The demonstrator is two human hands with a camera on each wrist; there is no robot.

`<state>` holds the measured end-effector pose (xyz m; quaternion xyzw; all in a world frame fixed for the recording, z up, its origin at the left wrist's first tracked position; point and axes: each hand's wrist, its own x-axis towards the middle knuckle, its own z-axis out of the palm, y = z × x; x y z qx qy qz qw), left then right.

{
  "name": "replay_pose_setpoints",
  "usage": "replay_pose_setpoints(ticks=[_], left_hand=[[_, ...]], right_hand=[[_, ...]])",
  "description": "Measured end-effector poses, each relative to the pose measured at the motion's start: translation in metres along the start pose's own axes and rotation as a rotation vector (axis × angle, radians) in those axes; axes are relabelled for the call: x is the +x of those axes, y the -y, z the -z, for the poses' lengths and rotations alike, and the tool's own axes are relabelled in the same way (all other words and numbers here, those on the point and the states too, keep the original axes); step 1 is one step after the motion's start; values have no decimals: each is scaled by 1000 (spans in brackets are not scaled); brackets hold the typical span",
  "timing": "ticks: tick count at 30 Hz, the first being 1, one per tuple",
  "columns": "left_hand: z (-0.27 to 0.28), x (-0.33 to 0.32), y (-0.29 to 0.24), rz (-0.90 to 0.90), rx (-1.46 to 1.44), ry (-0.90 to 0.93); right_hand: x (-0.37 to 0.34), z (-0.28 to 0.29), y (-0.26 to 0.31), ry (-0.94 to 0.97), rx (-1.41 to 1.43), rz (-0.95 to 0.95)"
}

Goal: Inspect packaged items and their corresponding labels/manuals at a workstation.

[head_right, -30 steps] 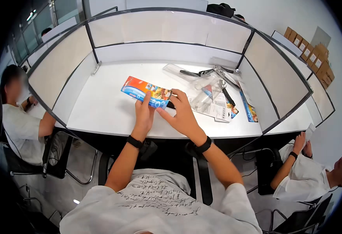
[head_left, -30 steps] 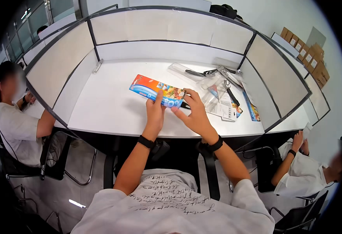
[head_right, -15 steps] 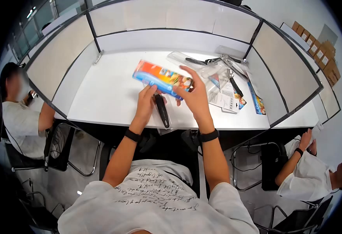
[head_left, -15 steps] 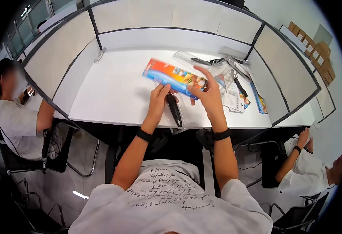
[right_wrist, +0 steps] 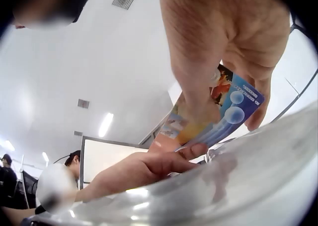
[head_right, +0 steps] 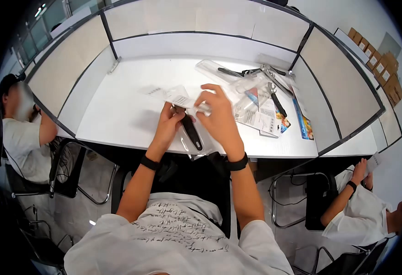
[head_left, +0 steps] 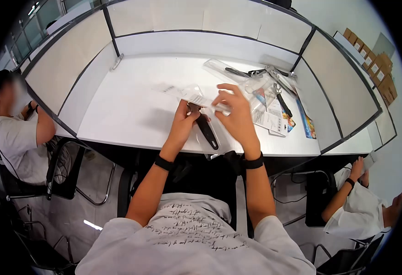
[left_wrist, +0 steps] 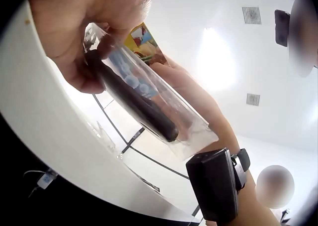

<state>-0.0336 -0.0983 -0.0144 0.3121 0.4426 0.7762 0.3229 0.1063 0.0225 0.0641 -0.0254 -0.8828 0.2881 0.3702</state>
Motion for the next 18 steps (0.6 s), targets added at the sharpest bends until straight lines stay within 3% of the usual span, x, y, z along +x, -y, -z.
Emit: replay_pose_setpoints(ticks=[4,8,10,11,12,14,15,18], left_hand=[[3,1,5,53,23,-81],[10,4,12,-28,90,63],[0,0,3,67,27,-55],[9,6,10,102,109,-49],[4,5,6,98,113,-37],[-12,-4,-7,-1,48,25],[-8,-6,-13,34,46,95],[-3,-2,-4,79,78,47]], right_hand=[[-4,-14,8,128,41,-30],[-4,-15,10,87,-31,-11],[-1,-14,6,135,122,-189],[-2,-16,-3,46,61,-66],[-1,-11,-10,34,55,-64],[0,2,-21,-79,225,-209],[2,10,-17,-121,277,-254],[-5,17,-41,-202,320,-380]])
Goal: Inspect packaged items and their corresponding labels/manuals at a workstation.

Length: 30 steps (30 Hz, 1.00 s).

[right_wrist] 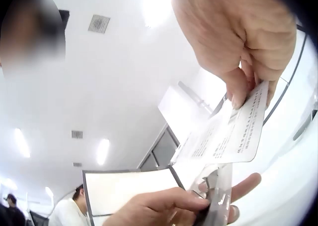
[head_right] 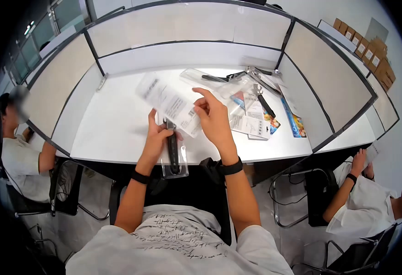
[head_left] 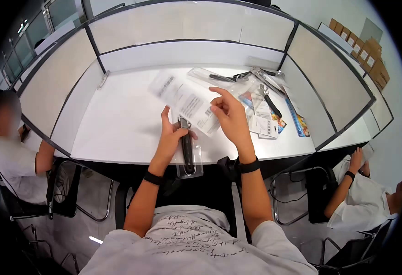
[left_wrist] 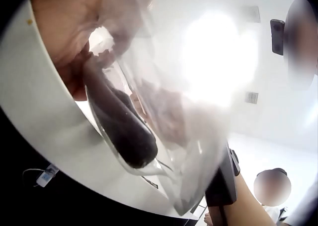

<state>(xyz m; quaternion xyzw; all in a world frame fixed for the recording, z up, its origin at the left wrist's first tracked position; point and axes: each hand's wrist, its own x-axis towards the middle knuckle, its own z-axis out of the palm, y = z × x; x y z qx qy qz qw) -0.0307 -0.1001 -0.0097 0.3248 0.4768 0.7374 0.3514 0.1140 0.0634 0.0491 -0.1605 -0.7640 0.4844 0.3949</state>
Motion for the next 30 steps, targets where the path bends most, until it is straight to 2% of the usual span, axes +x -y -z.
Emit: replay_pose_setpoints(ticks=[1,3,4,6,7,10,12,14,19,26,30], left_hand=[[1,1,-1,33,-2,40],[4,3,3,52,29,101],[4,7,2,54,58,157],[3,5,-1,51,60,193],[2,2,-3,61,63,209],[-10,4,-11,61,89,277],[-7,-7,-9,82,113,284],[-9,-4,-7,28,125,315],[-11,-5,-7,24,116,330],[-7,-6,-9,69,130,349],[-12,-9,-12,74,115,355]], right_hand=[[1,2,-6,-10,-1,-5],[5,3,-14,-67,427,-126],[10,4,-17,-79,427,-111],[12,7,-21,-156,931,-275],[11,7,-19,-200,980,-226],[9,12,6,-242,908,-186],[8,12,2,-231,944,-165],[12,16,0,-179,785,-120],[15,11,-10,-108,650,-129],[19,14,-29,46,639,-137],[17,15,-21,9,545,-137]])
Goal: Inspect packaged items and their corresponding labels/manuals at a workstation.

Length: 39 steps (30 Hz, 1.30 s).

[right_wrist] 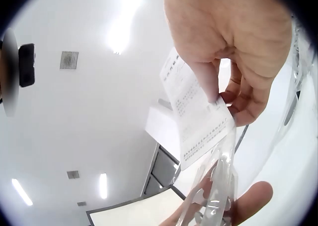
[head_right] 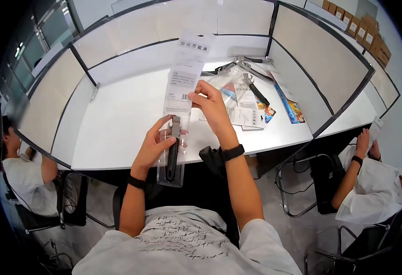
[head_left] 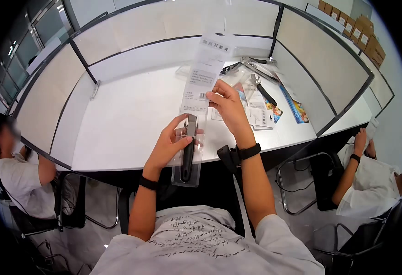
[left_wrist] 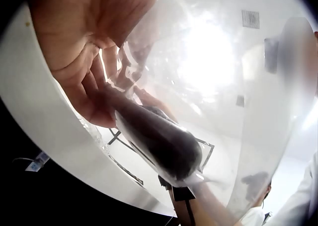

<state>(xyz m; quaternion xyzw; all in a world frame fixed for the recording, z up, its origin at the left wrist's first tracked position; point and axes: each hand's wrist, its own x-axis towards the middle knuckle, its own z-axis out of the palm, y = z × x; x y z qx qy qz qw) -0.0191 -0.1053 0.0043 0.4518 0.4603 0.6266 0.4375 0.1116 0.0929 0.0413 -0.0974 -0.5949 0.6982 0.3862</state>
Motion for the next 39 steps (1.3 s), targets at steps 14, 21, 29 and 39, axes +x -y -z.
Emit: replay_pose_setpoints(ticks=[14,21,29,39], left_hand=[[-3,0,-8,6,34,11],[-1,6,-4,-30,82,5],[-1,-1,-1,-43,112,10],[-3,-1,-5,-32,118,-7]], right_hand=[[-3,-7,13,-55,-208,33],[-6,-8,23,-94,-350,98],[-15,-2,25,52,-303,-91],[-4,6,6,61,-241,-175]])
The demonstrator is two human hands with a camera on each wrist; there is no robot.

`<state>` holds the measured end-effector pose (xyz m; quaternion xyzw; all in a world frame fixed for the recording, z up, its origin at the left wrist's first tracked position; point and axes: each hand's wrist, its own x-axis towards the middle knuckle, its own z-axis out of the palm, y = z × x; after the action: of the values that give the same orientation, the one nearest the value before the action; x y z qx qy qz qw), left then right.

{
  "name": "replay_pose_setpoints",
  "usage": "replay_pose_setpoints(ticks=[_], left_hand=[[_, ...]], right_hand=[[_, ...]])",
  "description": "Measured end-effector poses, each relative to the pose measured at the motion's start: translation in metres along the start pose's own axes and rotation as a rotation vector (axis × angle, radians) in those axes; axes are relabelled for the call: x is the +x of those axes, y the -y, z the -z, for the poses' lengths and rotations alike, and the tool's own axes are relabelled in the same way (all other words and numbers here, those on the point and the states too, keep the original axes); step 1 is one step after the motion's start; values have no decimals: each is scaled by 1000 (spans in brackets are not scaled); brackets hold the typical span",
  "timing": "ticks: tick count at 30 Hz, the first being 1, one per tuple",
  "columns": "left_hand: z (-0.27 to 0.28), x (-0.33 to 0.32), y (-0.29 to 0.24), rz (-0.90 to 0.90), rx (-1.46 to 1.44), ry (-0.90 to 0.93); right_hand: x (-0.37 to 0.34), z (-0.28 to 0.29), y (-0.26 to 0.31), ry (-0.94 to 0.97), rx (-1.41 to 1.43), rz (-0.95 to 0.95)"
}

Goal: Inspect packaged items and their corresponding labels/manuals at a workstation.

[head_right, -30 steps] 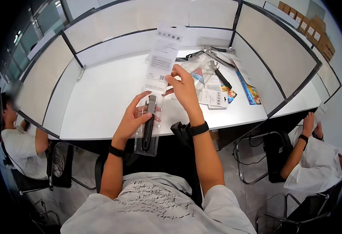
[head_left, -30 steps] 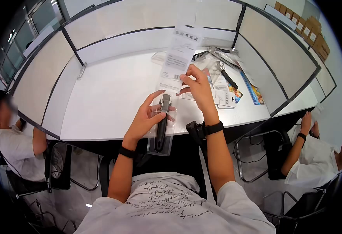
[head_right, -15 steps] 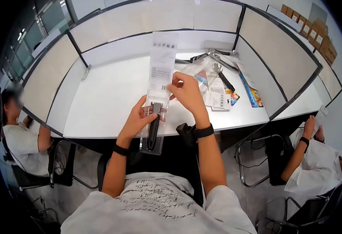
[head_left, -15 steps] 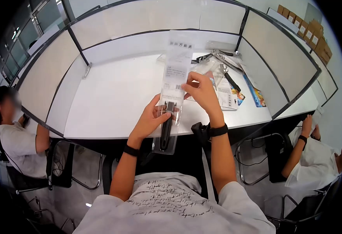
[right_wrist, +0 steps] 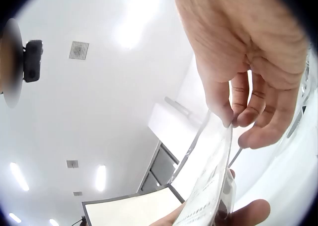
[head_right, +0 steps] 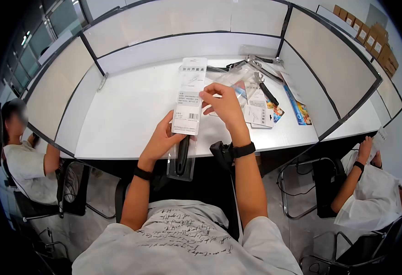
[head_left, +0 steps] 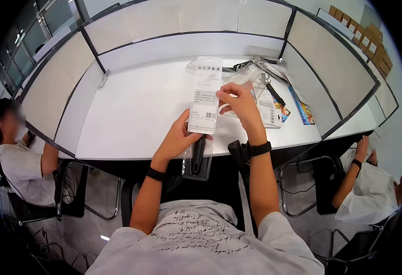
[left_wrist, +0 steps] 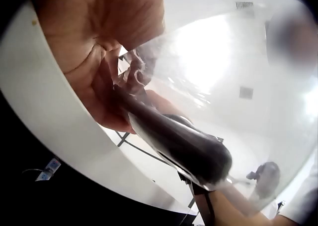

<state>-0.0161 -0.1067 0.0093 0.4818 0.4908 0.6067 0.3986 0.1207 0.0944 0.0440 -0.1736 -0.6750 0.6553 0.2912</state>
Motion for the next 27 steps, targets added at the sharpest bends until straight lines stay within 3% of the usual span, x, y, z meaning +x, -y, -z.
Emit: replay_pose_setpoints(ticks=[6,9,13,16,21,25,27], left_hand=[[6,0,6,-12,189,-62],[11,1,13,5,65,-92],[8,2,3,29,-388,-14],[11,-2,-6,63,-561,-4],[11,0,-1,27,-377,-51],[10,-2,-2,40,-368,47],[11,-2,-1,40,-385,103]], right_hand=[[-10,3,14,116,155,-189],[-6,7,3,75,165,-121],[-3,23,-3,-45,200,-51],[-4,36,2,-303,218,86],[-11,60,11,-239,209,61],[-14,78,13,-355,129,114],[-17,80,14,-588,173,264]])
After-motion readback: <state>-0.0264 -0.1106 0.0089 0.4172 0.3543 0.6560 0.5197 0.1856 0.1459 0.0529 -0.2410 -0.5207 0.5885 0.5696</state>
